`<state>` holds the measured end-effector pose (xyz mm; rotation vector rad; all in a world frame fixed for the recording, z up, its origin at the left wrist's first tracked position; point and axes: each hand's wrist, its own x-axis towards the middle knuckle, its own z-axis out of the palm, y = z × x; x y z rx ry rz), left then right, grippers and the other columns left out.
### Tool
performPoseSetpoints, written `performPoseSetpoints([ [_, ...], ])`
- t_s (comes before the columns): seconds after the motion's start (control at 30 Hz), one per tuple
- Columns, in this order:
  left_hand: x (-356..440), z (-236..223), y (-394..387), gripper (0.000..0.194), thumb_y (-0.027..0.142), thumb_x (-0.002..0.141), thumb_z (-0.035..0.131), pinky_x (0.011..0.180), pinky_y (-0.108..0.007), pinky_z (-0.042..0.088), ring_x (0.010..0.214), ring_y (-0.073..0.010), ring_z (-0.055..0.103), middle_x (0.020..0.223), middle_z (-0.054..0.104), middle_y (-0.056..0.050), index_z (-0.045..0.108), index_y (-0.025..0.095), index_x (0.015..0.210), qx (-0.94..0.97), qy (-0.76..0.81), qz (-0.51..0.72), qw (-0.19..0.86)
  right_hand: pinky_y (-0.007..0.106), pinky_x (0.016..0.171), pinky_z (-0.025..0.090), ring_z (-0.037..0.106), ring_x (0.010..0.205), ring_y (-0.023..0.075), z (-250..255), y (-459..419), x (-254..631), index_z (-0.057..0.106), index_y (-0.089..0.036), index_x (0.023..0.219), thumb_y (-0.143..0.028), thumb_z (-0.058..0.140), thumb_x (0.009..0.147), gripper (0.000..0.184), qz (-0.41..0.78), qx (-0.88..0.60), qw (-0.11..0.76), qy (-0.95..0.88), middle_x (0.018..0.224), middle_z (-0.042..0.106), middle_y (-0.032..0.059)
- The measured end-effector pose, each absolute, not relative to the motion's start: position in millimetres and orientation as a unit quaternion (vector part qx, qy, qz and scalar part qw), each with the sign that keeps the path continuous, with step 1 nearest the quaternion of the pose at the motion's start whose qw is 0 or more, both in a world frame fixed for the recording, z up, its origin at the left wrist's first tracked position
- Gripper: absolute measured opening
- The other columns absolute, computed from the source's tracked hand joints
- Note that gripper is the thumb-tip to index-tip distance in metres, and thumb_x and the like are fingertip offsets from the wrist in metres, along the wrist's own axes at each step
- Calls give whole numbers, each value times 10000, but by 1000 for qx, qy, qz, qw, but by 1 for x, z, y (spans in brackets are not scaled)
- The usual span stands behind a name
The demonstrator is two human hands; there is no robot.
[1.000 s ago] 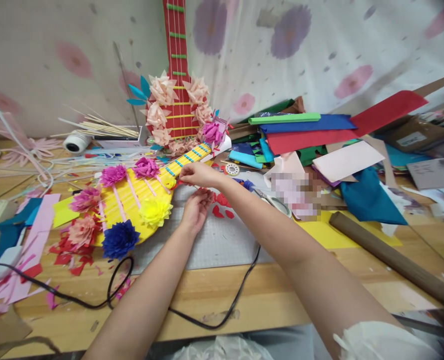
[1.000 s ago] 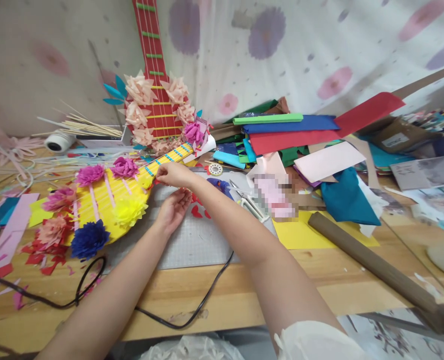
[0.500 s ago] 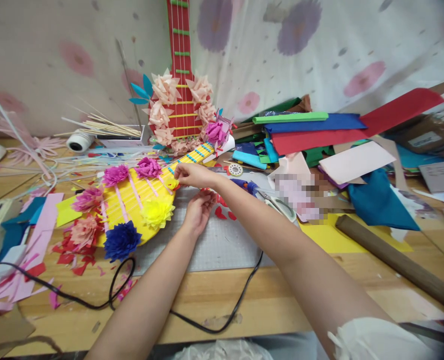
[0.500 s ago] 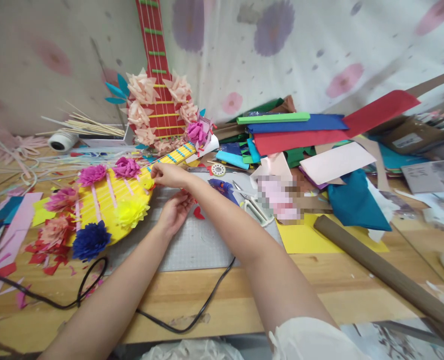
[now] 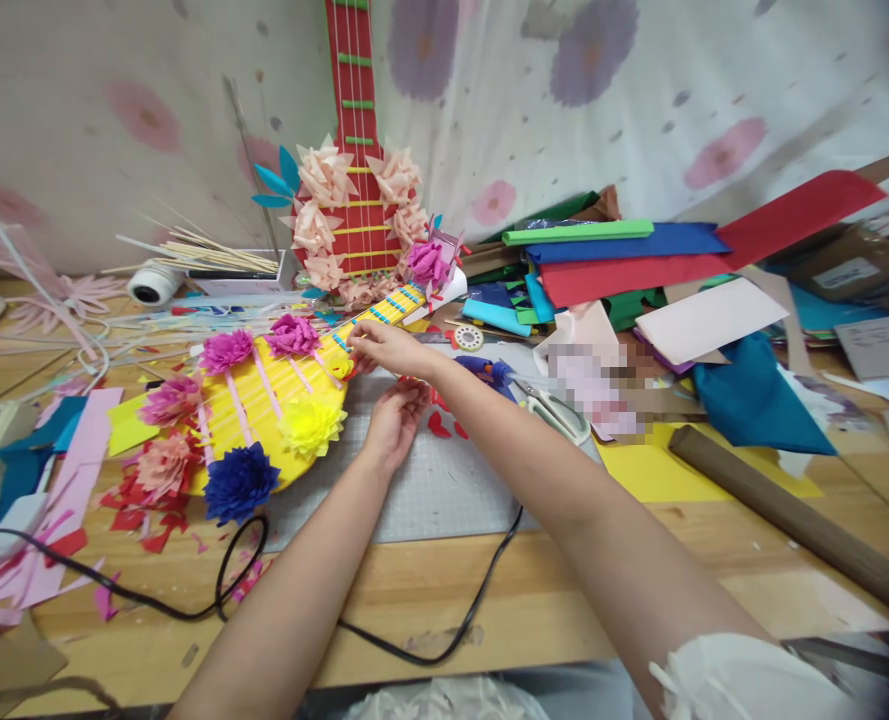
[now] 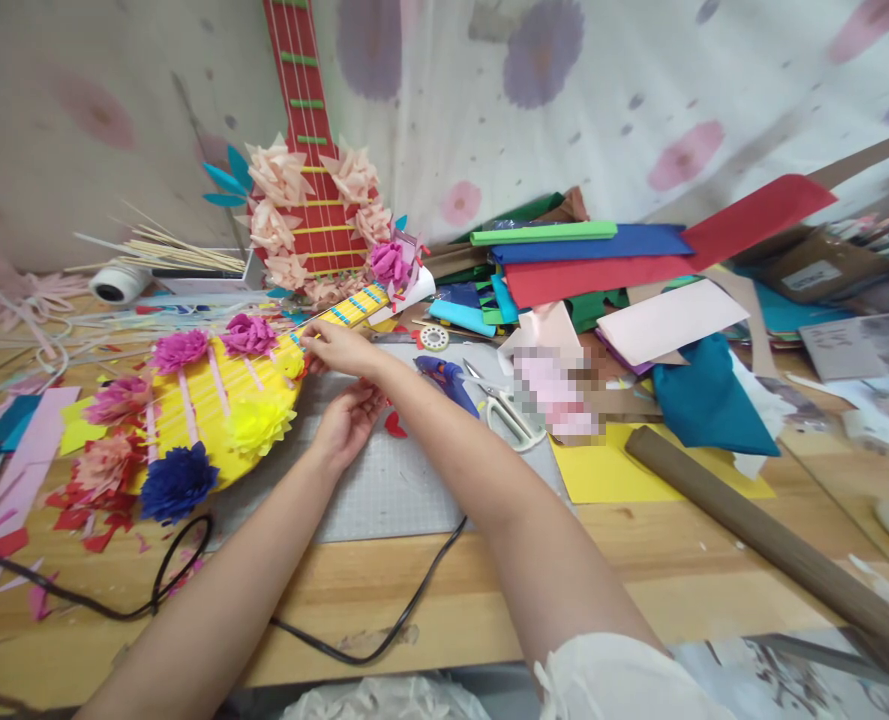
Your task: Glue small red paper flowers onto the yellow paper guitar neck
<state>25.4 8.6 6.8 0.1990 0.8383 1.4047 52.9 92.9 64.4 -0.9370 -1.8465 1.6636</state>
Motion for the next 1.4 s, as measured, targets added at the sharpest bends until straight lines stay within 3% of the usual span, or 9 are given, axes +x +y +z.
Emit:
performPoseSetpoints([
  [0.27, 26, 9, 9, 146, -13, 643, 526, 832, -262, 465, 641, -83, 604, 640, 621, -14, 598, 114, 648, 82, 378, 626, 678, 219, 598, 505, 582, 540, 74, 70, 87, 52, 411, -191, 792, -180, 407, 911, 120, 674, -352, 245, -601, 630, 576, -45],
  [0.6, 20, 10, 12, 196, -21, 587, 534, 784, -245, 465, 671, -84, 601, 683, 630, 2, 607, 143, 667, 135, 394, 633, 652, 236, 656, 507, 603, 624, 74, 65, 69, 92, 427, -182, 790, -150, 430, 876, 91, 612, -395, 334, -598, 729, 620, -13],
  [0.7, 14, 8, 15, 215, -1, 575, 554, 755, -242, 453, 689, -93, 597, 714, 637, 7, 615, 160, 705, 209, 421, 655, 592, 256, 685, 506, 612, 686, 92, 55, 50, 121, 472, -184, 818, -221, 492, 842, 48, 567, -371, 364, -639, 787, 623, -6],
  [0.8, 10, 3, 17, 167, 39, 593, 583, 730, -247, 445, 702, -115, 591, 703, 622, 2, 597, 168, 698, 297, 469, 668, 496, 248, 675, 491, 601, 676, 92, 42, 28, 151, 476, -183, 803, -312, 518, 822, 137, 575, -376, 356, -634, 795, 634, 9],
  [1.03, 8, -2, 13, 211, 46, 627, 582, 779, -293, 403, 750, -164, 528, 809, 591, -21, 625, 211, 753, 543, 577, 537, 290, 225, 515, 392, 525, 564, 95, 41, 1, 217, 529, -177, 784, -455, 579, 751, 285, 598, -399, 215, -662, 700, 611, 3],
  [1.13, 9, 1, 10, 204, 74, 675, 556, 821, -330, 382, 804, -199, 528, 839, 586, -39, 619, 219, 804, 609, 594, 479, 215, 219, 469, 320, 439, 489, 82, 44, 7, 237, 508, -183, 698, -494, 582, 728, 321, 539, -456, 187, -683, 568, 522, -38],
  [1.27, 6, 2, 10, 183, 107, 716, 532, 900, -397, 329, 958, -264, 496, 923, 595, -78, 628, 219, 826, 620, 643, 433, 122, 232, 466, 266, 359, 471, 82, 34, 19, 247, 440, -194, 605, -539, 632, 652, 398, 365, -575, 269, -681, 506, 408, -61],
  [1.4, 2, -2, 13, 226, 114, 706, 545, 920, -406, 322, 994, -277, 482, 975, 591, -90, 631, 217, 888, 612, 655, 428, 113, 260, 526, 337, 448, 551, 125, 21, 25, 240, 514, -189, 745, -550, 660, 626, 407, 224, -619, 310, -686, 618, 500, -20],
])
